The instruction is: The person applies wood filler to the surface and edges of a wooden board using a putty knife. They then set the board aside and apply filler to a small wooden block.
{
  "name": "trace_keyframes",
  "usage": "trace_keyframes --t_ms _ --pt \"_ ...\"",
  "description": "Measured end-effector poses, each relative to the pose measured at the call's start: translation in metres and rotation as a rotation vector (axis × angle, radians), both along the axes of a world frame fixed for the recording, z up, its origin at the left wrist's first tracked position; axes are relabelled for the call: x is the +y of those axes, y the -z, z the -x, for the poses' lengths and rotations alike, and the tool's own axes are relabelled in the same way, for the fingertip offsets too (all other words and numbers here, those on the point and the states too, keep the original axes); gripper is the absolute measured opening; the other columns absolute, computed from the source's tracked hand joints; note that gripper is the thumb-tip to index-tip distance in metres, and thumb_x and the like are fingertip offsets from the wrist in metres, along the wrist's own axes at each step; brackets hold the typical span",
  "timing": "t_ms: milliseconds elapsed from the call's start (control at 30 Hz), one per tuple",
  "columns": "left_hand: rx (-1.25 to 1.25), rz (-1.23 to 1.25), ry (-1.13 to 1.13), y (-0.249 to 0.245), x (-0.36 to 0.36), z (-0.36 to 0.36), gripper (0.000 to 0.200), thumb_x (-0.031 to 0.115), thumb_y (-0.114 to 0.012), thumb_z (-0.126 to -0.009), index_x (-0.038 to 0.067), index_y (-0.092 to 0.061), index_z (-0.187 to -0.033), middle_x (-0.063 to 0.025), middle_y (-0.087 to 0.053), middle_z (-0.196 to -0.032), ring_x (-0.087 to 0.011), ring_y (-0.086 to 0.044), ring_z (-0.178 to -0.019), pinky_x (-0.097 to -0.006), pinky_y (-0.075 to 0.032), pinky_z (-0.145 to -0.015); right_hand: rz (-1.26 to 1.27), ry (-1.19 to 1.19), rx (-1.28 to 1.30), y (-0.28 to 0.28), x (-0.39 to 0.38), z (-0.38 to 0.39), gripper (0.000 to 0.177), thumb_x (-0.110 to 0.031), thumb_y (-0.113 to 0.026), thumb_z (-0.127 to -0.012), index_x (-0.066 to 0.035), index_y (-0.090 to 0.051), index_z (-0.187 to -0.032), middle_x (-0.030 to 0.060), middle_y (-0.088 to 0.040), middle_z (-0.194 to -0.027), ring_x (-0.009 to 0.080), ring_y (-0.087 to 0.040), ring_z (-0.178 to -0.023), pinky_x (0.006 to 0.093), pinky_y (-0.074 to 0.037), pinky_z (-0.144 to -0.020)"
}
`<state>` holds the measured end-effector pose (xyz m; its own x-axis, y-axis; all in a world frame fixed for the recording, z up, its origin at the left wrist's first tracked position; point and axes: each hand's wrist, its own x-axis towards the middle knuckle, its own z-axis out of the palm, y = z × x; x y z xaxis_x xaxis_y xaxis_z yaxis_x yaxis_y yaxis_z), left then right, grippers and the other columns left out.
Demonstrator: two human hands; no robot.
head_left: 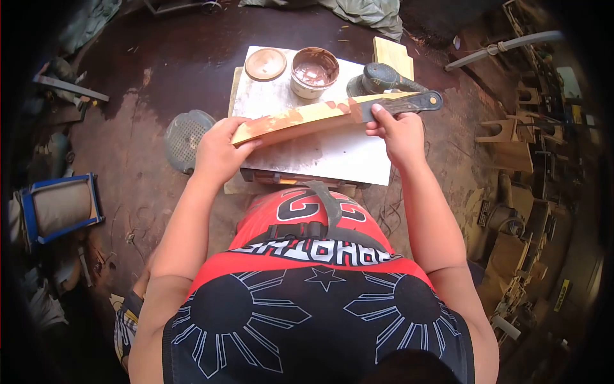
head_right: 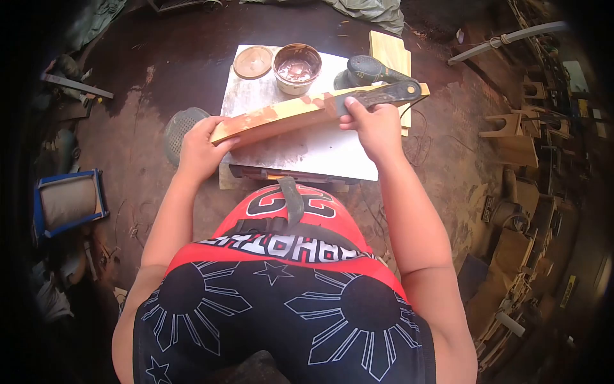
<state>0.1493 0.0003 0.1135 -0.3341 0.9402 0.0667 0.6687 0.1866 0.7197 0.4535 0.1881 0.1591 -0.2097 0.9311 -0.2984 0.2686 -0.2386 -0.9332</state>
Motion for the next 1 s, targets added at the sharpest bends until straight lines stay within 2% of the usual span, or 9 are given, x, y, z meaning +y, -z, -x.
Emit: trace_keyframes --t_ms 100,167,267,400,567,600,733,833,1000 --pt "0.014 0.01 0.04 0.006 -0.003 0.006 0.04 0.022 -0.087 -0.085 0.01 -0.072 -0.119 -0.014 -0.074 -0.113 -0.0355 -0.072 -0.104 -0.0434 -0.058 -0.087 0.001 0.263 0.292 0.006 0.036 -0.04 0.017 -0.009 -0.071 -0.102 0.007 -0.068 -0.109 0.0084 -0.073 -0.088 0.0126 -0.071 -0.07 0.0244 -0.064 -0.063" --pt "-0.007 -0.015 0.069 0.007 -0.004 0.008 0.038 0.02 -0.085 -0.086 0.009 -0.071 -0.12 -0.0145 -0.073 -0.114 -0.0369 -0.071 -0.105 -0.0447 -0.057 -0.088 -0.05 0.335 0.174 0.017 0.055 -0.066 0.028 -0.011 -0.073 -0.1 0.012 -0.068 -0.114 0.0147 -0.075 -0.098 0.0171 -0.072 -0.075 0.0279 -0.064 -0.067" --pt "-0.005 -0.041 0.105 0.007 -0.002 0.01 0.036 0.016 -0.083 -0.087 0.008 -0.07 -0.12 -0.0145 -0.072 -0.112 -0.0372 -0.07 -0.105 -0.045 -0.056 -0.089 -0.069 0.376 -0.049 0.021 0.054 -0.057 0.028 -0.011 -0.074 -0.099 0.013 -0.069 -0.111 0.0148 -0.075 -0.093 0.0179 -0.073 -0.072 0.0285 -0.063 -0.066" --pt "0.005 -0.032 0.127 0.006 -0.002 0.014 0.036 0.017 -0.082 -0.088 0.008 -0.069 -0.121 -0.0148 -0.071 -0.113 -0.0378 -0.07 -0.106 -0.0458 -0.056 -0.088 -0.097 0.267 -0.115 0.018 0.038 -0.021 0.026 -0.011 -0.075 -0.098 0.014 -0.073 -0.102 0.0155 -0.075 -0.089 0.0179 -0.073 -0.069 0.0301 -0.063 -0.063" --pt "0.034 -0.051 0.166 0.011 -0.001 0.016 0.038 0.02 -0.082 -0.089 0.009 -0.069 -0.123 -0.014 -0.071 -0.114 -0.0376 -0.07 -0.107 -0.0459 -0.056 -0.088 -0.127 0.021 -0.309 -0.001 -0.02 0.052 0.038 -0.025 -0.078 -0.096 0.012 -0.075 -0.092 0.0126 -0.075 -0.073 0.0183 -0.075 -0.064 0.032 -0.057 -0.06" --pt "0.038 -0.067 0.172 0.012 -0.001 0.017 0.038 0.02 -0.082 -0.089 0.009 -0.069 -0.123 -0.0137 -0.071 -0.115 -0.0376 -0.07 -0.107 -0.0459 -0.056 -0.088 -0.089 -0.031 -0.307 0.0 -0.024 0.056 0.032 -0.021 -0.078 -0.096 0.011 -0.074 -0.093 0.0132 -0.076 -0.079 0.0179 -0.074 -0.065 0.031 -0.058 -0.061" --pt "0.034 -0.1 0.152 0.014 -0.002 0.017 0.038 0.022 -0.083 -0.087 0.01 -0.069 -0.12 -0.0142 -0.071 -0.11 -0.0386 -0.068 -0.105 -0.0486 -0.055 -0.09 -0.074 0.244 0.019 0.001 0.0 0.03 0.023 -0.013 -0.078 -0.097 0.009 -0.072 -0.102 0.0106 -0.073 -0.085 0.015 -0.069 -0.066 0.0279 -0.059 -0.061" --pt "0.019 -0.07 0.144 0.013 -0.002 0.016 0.038 0.022 -0.083 -0.087 0.01 -0.069 -0.12 -0.0141 -0.071 -0.11 -0.0385 -0.067 -0.105 -0.0489 -0.055 -0.089 -0.133 0.346 -0.104 0.009 0.029 -0.007 0.024 -0.012 -0.077 -0.096 0.012 -0.073 -0.097 0.0122 -0.074 -0.082 0.0167 -0.07 -0.063 0.0288 -0.06 -0.059" --pt "0.037 -0.092 0.155 0.018 -0.002 0.017 0.038 0.023 -0.082 -0.087 0.011 -0.069 -0.121 -0.014 -0.071 -0.11 -0.0385 -0.068 -0.105 -0.0488 -0.055 -0.089 -0.163 0.174 -0.365 0.011 0.0 0.03 0.028 -0.02 -0.077 -0.096 0.007 -0.076 -0.089 0.0111 -0.074 -0.071 0.0161 -0.072 -0.061 0.0307 -0.056 -0.057"
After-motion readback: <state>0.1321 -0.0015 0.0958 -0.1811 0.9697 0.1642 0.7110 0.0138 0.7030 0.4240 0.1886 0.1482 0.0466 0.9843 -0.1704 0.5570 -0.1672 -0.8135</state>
